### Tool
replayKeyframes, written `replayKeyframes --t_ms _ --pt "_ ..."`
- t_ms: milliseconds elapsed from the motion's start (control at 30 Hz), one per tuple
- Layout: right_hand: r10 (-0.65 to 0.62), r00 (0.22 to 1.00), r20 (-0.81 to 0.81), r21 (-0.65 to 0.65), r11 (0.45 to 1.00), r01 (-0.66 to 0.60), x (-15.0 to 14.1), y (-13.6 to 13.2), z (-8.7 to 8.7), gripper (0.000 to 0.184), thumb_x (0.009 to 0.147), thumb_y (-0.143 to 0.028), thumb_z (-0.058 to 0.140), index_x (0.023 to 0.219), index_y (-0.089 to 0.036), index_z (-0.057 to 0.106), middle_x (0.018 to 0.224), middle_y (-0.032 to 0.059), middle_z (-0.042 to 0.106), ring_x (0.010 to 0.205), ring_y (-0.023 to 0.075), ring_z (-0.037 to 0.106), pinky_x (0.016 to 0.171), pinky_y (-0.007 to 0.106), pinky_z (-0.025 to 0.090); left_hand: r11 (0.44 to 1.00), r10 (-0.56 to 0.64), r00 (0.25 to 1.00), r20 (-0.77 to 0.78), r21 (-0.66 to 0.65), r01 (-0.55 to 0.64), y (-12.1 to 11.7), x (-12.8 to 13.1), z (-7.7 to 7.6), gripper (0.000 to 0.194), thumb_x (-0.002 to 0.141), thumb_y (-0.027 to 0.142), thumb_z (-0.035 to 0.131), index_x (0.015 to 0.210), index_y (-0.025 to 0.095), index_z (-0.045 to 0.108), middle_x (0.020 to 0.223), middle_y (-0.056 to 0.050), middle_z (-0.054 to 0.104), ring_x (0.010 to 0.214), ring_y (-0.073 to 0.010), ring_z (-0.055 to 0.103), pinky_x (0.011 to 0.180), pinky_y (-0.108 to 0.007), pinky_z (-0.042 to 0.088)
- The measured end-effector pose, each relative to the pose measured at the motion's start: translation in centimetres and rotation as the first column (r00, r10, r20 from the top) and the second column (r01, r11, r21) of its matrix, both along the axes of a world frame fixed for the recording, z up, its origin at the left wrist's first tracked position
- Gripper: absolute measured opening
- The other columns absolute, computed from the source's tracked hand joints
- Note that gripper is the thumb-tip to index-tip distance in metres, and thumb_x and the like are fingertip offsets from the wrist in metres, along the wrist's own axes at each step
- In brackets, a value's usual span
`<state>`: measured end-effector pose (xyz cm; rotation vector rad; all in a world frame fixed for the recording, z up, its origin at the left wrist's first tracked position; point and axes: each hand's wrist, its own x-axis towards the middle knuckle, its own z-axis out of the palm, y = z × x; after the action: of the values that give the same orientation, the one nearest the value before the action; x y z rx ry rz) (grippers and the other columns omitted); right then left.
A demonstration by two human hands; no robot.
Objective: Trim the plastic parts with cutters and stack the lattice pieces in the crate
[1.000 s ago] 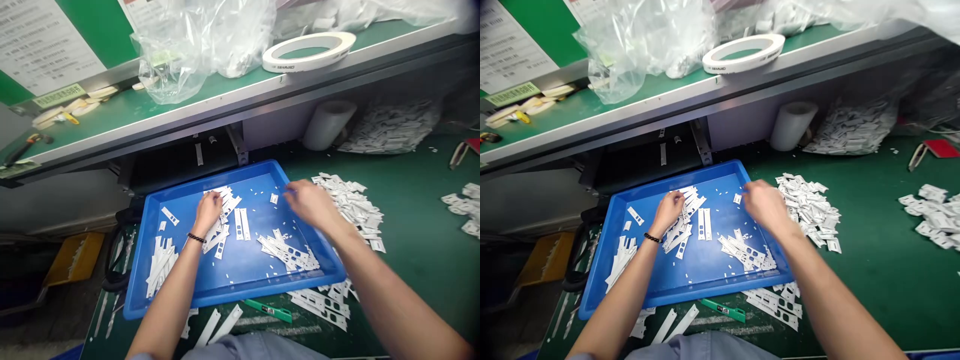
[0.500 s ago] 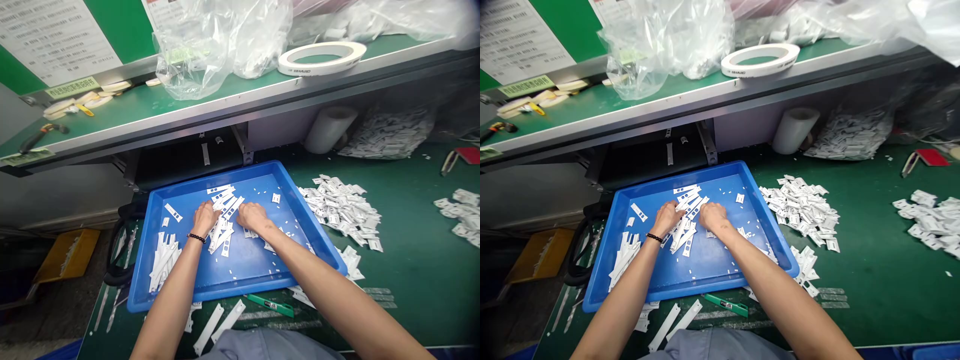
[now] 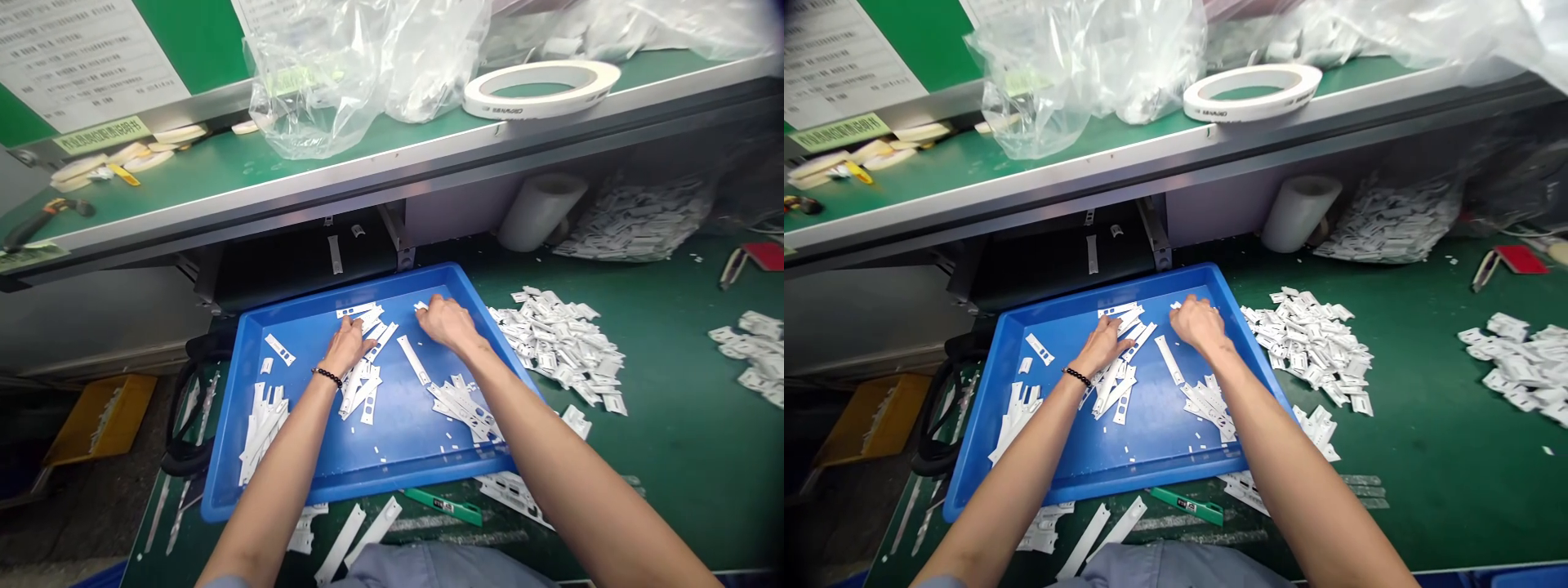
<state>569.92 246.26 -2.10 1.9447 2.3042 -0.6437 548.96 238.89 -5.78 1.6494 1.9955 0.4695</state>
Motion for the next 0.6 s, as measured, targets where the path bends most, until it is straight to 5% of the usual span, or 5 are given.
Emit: replayKeyframes --t_ms 133,300,433,600 --pt "-0.019 0.995 0.101 -0.002 1.0 0.019 1.6 0.4 -1.6 0.054 0.087 -0.037 0.05 0.125 0.001 0.048 0.115 0.0302 0.059 0.109 0.0356 0.059 0.088 0.039 0.044 0.996 -0.04 0.996 -0.077 -0.088 0.033 0.5 0.0 0.3 0.043 0.074 0.039 0.069 0.109 0.016 0.06 0.132 -0.022 0.048 0.108 -0.0351 0.057 0.088 -0.039 0.044" --pt "0.024 0.991 0.131 -0.004 1.0 -0.023 1.8 0.0 -2.1 0.038 0.087 -0.018 0.044 0.119 -0.002 0.054 0.106 0.0265 0.065 0.103 0.0311 0.063 0.086 0.036 0.045 0.996 -0.025 0.999 -0.046 -0.091 0.02 1.1 -0.2 0.8 0.028 0.069 0.035 0.073 0.088 0.017 0.064 0.113 -0.018 0.061 0.098 -0.0321 0.061 0.084 -0.036 0.045" --pt "0.05 0.992 0.119 0.05 0.997 -0.057 3.2 0.0 0.7 0.039 0.086 -0.018 0.044 0.123 -0.006 0.05 0.102 0.0223 0.067 0.098 0.0302 0.064 0.083 0.036 0.046 0.999 0.034 0.999 0.025 -0.039 -0.033 1.1 -0.7 1.0 0.028 0.062 0.029 0.077 0.084 0.019 0.063 0.098 -0.014 0.068 0.102 -0.0326 0.061 0.083 -0.033 0.045" --pt "-0.11 0.982 0.156 0.183 0.98 0.081 8.5 2.2 4.9 0.036 0.087 -0.032 0.049 0.117 -0.012 0.055 0.101 0.0225 0.063 0.096 0.0337 0.063 0.078 0.039 0.046 0.996 0.035 0.999 0.041 -0.085 -0.031 1.1 -1.6 1.1 0.02 0.061 0.029 0.075 0.071 0.021 0.059 0.072 -0.008 0.066 0.08 -0.0292 0.063 0.069 -0.032 0.044"
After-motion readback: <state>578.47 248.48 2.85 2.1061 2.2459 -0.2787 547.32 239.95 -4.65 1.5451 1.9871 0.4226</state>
